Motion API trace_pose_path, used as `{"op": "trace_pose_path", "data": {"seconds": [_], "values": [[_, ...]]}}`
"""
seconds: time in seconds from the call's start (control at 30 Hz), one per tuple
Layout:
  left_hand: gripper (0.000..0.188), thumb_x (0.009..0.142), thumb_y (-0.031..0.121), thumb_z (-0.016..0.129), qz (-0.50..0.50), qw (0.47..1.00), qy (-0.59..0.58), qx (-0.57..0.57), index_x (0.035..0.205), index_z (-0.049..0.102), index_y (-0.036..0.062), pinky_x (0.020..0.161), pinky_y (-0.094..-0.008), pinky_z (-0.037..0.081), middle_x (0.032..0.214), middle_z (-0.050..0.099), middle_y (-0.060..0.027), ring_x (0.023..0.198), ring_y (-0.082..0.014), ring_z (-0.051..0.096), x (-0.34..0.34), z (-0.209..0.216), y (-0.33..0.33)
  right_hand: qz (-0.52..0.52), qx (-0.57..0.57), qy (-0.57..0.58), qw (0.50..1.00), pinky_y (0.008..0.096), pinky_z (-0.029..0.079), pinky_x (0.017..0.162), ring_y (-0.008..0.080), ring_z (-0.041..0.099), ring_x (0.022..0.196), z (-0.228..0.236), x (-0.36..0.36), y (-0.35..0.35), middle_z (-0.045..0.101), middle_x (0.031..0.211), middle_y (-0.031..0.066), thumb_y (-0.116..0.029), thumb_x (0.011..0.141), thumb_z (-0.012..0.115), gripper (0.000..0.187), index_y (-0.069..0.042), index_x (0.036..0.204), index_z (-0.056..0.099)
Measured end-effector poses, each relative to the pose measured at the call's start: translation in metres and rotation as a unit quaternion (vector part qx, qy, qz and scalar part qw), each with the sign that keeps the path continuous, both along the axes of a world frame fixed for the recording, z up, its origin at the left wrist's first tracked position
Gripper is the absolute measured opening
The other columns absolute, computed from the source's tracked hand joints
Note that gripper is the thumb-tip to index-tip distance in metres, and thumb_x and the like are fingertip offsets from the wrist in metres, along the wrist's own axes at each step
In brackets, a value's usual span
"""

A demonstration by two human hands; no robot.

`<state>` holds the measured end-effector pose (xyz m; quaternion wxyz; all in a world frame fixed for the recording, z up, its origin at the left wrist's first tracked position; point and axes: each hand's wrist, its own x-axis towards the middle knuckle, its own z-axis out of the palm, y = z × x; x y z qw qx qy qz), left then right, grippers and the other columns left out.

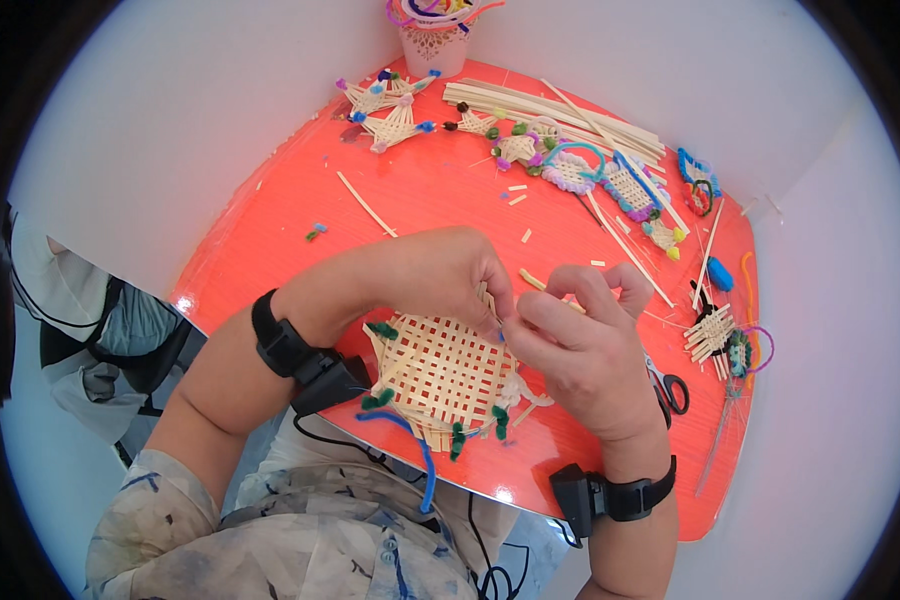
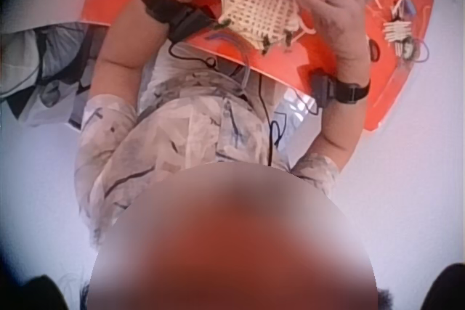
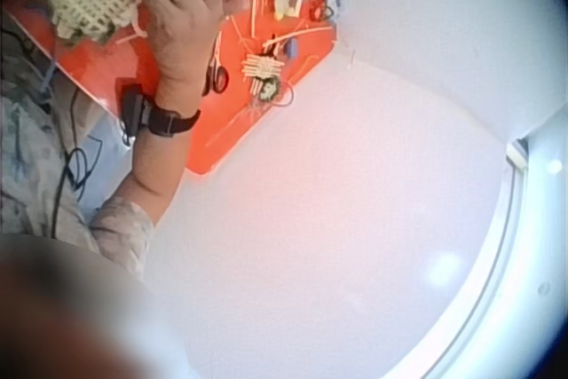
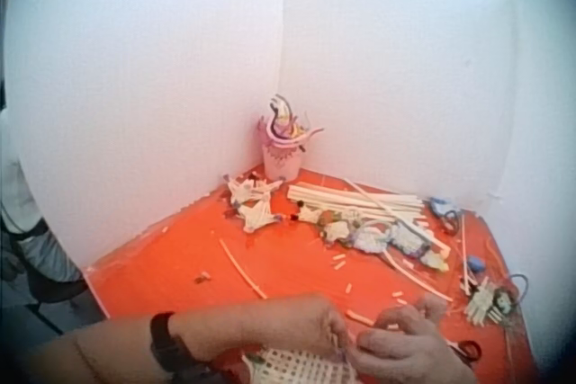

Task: The recorder is weaving a small basket-like handicraft using bamboo strips and plastic twine.

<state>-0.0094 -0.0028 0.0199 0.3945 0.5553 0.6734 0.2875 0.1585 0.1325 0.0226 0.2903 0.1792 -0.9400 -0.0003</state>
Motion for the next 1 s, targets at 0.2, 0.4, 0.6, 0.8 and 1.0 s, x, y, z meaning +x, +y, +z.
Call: {"op": "trace_pose_path", "data": {"seconds": [0.2, 0.4, 0.6, 0.8, 1.0], "values": [[0.023, 0.074, 0.015, 0.079, 0.043, 0.998, 0.006, 0.054, 0.093, 0.075, 0.0020, 0.061, -0.0300, 0.051, 0.074, 0.072, -0.0088, 0.064, -0.0144, 0.066, -0.001, -0.006, -0.001, -0.051, -0.145, -0.040, 0.987, 0.0385, 0.034, 0.080, 0.0184, 0.057, 0.083, -0.009, -0.004, 0.002, 0.059, 0.085, -0.0014, -0.007, 0.071, 0.073, 0.018, -0.011, 0.086, 0.065], [0.024, 0.073, 0.016, 0.077, 0.068, 0.991, 0.084, 0.079, 0.092, 0.075, 0.0016, 0.063, -0.0327, 0.052, 0.075, 0.071, -0.0138, 0.066, -0.0191, 0.067, -0.002, -0.004, -0.003, -0.095, -0.382, -0.139, 0.909, 0.0349, 0.040, 0.079, 0.0195, 0.058, 0.076, -0.020, -0.007, 0.002, 0.062, 0.082, 0.0044, -0.008, 0.080, 0.073, 0.013, -0.004, 0.088, 0.064], [0.026, 0.073, 0.017, 0.078, 0.052, 0.991, 0.091, 0.080, 0.093, 0.075, 0.0017, 0.065, -0.0348, 0.052, 0.077, 0.071, -0.0151, 0.068, -0.0224, 0.068, -0.002, -0.010, -0.001, -0.095, -0.463, -0.152, 0.868, 0.0309, 0.045, 0.071, 0.0185, 0.058, 0.075, -0.027, -0.005, 0.002, 0.062, 0.080, 0.0082, -0.009, 0.086, 0.070, 0.012, 0.001, 0.089, 0.064], [0.021, 0.074, 0.016, 0.076, 0.054, 0.983, 0.160, 0.074, 0.091, 0.076, 0.0045, 0.066, -0.0372, 0.053, 0.076, 0.070, -0.0146, 0.069, -0.0261, 0.068, 0.007, -0.008, 0.000, -0.145, -0.492, -0.176, 0.840, 0.0302, 0.046, 0.069, 0.0156, 0.056, 0.072, -0.022, -0.004, -0.003, 0.061, 0.076, 0.0081, -0.014, 0.089, 0.069, 0.019, 0.004, 0.085, 0.063], [0.018, 0.074, 0.014, 0.074, 0.072, 0.976, 0.184, 0.089, 0.090, 0.076, 0.0057, 0.065, -0.0385, 0.052, 0.075, 0.070, -0.0128, 0.069, -0.0270, 0.067, 0.010, -0.011, 0.001, -0.173, -0.479, -0.196, 0.838, 0.0314, 0.047, 0.069, 0.0163, 0.057, 0.072, -0.015, -0.001, -0.010, 0.061, 0.076, 0.0075, -0.011, 0.085, 0.072, 0.016, 0.002, 0.086, 0.064]]}}
